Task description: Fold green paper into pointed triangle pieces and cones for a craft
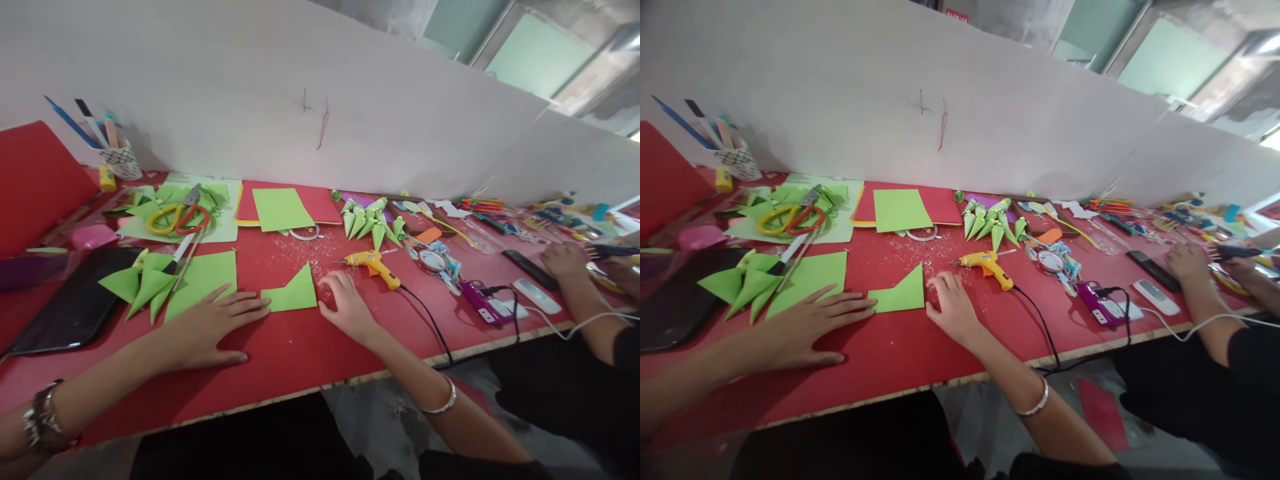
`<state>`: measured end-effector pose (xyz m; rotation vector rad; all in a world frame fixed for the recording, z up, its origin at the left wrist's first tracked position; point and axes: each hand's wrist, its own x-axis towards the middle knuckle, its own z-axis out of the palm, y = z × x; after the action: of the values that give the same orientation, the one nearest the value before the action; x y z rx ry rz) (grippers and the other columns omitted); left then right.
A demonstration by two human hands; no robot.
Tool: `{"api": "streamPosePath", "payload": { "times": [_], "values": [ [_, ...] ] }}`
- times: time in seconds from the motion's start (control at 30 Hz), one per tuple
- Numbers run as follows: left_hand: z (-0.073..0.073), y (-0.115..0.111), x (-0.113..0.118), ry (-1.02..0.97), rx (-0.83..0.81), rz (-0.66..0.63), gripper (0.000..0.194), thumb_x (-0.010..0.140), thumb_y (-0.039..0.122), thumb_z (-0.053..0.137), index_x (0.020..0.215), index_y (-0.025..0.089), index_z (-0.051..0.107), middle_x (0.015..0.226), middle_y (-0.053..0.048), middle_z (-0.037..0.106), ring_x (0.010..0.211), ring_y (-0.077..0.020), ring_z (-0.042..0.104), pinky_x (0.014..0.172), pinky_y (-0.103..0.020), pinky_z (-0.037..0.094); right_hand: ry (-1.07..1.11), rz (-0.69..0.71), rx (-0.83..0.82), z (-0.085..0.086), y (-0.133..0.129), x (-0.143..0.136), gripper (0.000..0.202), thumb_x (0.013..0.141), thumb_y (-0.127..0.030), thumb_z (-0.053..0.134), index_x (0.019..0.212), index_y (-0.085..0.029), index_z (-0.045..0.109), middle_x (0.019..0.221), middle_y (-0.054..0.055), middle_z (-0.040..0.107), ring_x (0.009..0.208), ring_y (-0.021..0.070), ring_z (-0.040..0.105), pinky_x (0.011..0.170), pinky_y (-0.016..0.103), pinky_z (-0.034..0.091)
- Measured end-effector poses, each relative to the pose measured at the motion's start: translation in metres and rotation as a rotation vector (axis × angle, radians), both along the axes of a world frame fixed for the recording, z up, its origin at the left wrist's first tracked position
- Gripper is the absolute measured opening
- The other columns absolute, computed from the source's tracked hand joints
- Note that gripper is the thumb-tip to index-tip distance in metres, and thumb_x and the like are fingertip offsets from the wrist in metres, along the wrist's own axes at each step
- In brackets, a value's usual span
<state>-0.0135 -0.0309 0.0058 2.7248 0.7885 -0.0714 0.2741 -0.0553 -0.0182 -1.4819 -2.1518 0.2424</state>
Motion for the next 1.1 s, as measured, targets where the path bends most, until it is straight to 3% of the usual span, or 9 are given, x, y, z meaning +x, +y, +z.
{"api": "streamPosePath", "payload": {
  "times": [0.2, 0.33, 0.47, 0.6, 0.73, 0.9, 1.1],
  "values": [
    [-0.001, 0.01, 0.011, -0.032, 0.153, -0.017, 0.054, 0.079, 0.049, 0.048, 0.127, 0.028, 0.039, 0.131, -0.004, 0.046, 0.122, -0.0233, 0.036, 0.104, -0.043, 0.011, -0.057, 0.281, -0.028, 0.016, 0.001, -0.011, 0.035, 0.075, -0.003, 0.039, 0.105, -0.017, 0.051, 0.112, 0.01, 0.048, 0.106, 0.0196, 0.044, 0.09, 0.034, 0.038],
    [-0.002, 0.022, 0.031, -0.091, 0.218, 0.009, 0.047, 0.078, 0.047, 0.05, 0.116, 0.02, 0.048, 0.116, -0.008, 0.055, 0.107, -0.0227, 0.049, 0.097, -0.037, 0.028, -0.181, 0.392, -0.014, 0.028, 0.009, -0.021, 0.034, 0.076, -0.01, 0.047, 0.109, -0.017, 0.052, 0.125, 0.01, 0.042, 0.116, 0.0228, 0.037, 0.097, 0.038, 0.032],
    [-0.006, 0.031, 0.046, -0.124, 0.249, 0.049, 0.041, 0.079, 0.039, 0.052, 0.113, 0.017, 0.047, 0.115, -0.009, 0.054, 0.101, -0.022, 0.052, 0.084, -0.031, 0.039, -0.274, 0.429, -0.091, 0.026, 0.023, -0.03, 0.037, 0.078, -0.027, 0.056, 0.113, -0.016, 0.049, 0.111, 0.01, 0.051, 0.1, 0.0206, 0.049, 0.083, 0.033, 0.042],
    [-0.009, 0.037, 0.051, -0.072, 0.345, 0.002, 0.025, 0.082, 0.031, 0.048, 0.103, 0.017, 0.053, 0.103, -0.007, 0.06, 0.091, -0.0204, 0.056, 0.077, -0.03, 0.041, -0.354, 0.469, -0.027, 0.023, 0.039, -0.035, 0.027, 0.079, -0.025, 0.056, 0.103, -0.014, 0.053, 0.102, 0.009, 0.054, 0.093, 0.0184, 0.052, 0.076, 0.028, 0.043],
    [-0.003, 0.036, 0.05, -0.106, 0.492, 0.061, 0.021, 0.087, 0.029, 0.041, 0.093, 0.016, 0.055, 0.086, -0.005, 0.063, 0.076, -0.0186, 0.059, 0.07, -0.031, 0.041, -0.392, 0.486, 0.111, 0.03, 0.049, -0.039, 0.014, 0.086, -0.021, 0.045, 0.085, -0.015, 0.058, 0.085, 0.006, 0.06, 0.08, 0.0152, 0.054, 0.079, 0.029, 0.038],
    [0.016, 0.024, 0.052, -0.284, 0.628, 0.128, 0.017, 0.087, 0.027, 0.041, 0.084, 0.017, 0.055, 0.073, -0.002, 0.064, 0.066, -0.0158, 0.058, 0.066, -0.029, 0.039, -0.181, 0.348, 0.195, 0.041, 0.041, -0.044, 0.022, 0.089, -0.025, 0.041, 0.082, -0.016, 0.059, 0.074, 0.004, 0.062, 0.069, 0.0139, 0.054, 0.07, 0.027, 0.037],
    [0.028, 0.014, 0.057, -0.292, 0.814, 0.067, 0.022, 0.085, 0.019, 0.04, 0.067, 0.017, 0.052, 0.053, 0.002, 0.056, 0.048, -0.0116, 0.051, 0.055, -0.027, 0.033, 0.188, 0.326, -0.007, 0.044, 0.028, -0.051, 0.019, 0.087, -0.027, 0.044, 0.079, -0.018, 0.059, 0.071, 0.001, 0.061, 0.065, 0.0113, 0.054, 0.061, 0.021, 0.038]
  ]
}}
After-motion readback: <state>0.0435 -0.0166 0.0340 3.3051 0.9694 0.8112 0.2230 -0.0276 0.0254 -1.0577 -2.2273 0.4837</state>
